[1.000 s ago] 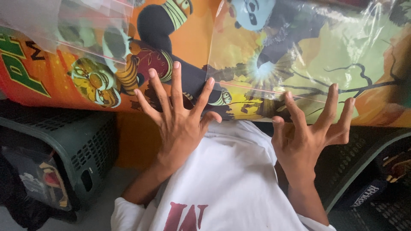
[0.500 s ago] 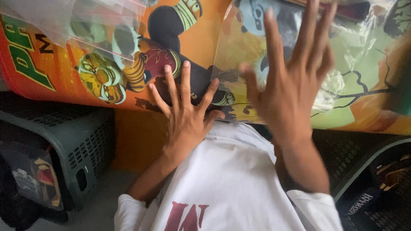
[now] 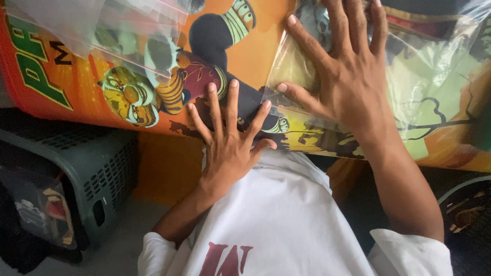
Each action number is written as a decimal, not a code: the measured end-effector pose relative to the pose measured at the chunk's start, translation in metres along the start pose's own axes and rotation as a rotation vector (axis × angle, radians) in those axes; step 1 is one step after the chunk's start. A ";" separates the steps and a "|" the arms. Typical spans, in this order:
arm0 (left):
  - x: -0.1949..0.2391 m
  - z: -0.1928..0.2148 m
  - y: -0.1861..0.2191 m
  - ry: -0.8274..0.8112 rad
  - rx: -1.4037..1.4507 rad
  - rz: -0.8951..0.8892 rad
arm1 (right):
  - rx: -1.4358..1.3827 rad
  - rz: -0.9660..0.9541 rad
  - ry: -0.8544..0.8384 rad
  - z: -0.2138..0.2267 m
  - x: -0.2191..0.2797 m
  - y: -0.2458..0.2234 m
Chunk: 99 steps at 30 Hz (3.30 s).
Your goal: The person places a black shoulder bag into a clear plastic bag, smooths the bag with a green block, and seals the plastic bag. The person then places a small white sticker inside the sealed bag.
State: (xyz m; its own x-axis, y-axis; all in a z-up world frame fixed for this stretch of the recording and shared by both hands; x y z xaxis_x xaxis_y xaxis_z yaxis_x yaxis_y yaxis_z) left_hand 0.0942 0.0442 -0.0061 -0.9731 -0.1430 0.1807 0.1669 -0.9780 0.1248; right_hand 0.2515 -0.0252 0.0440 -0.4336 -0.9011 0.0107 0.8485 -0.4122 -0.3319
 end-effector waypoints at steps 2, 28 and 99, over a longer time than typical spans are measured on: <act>0.000 0.000 -0.001 0.002 0.008 0.007 | -0.003 0.005 0.011 0.001 0.000 0.000; -0.001 -0.015 0.081 -0.093 0.115 -0.272 | -0.133 -0.724 0.317 -0.033 0.157 -0.015; -0.025 -0.010 0.119 -0.144 -0.221 -0.351 | 0.177 -0.916 0.131 -0.028 0.217 0.003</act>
State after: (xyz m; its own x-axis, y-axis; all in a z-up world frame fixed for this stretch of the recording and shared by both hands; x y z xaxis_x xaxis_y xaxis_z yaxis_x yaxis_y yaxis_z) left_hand 0.1365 -0.0697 -0.0054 -0.9302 0.2107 0.3005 -0.2228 -0.9748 -0.0061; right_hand 0.1511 -0.2185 0.0195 -0.9764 -0.1975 0.0872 0.1888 -0.9770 -0.0988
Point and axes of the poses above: each hand's wrist, its own x-axis away from the middle knuckle, its own z-axis out of the back of the hand, y = z × x, the point moved 10 cm from there along -x, towards the middle knuckle, and after that the axes turned 5 degrees about -y, right-handed, at the moved point
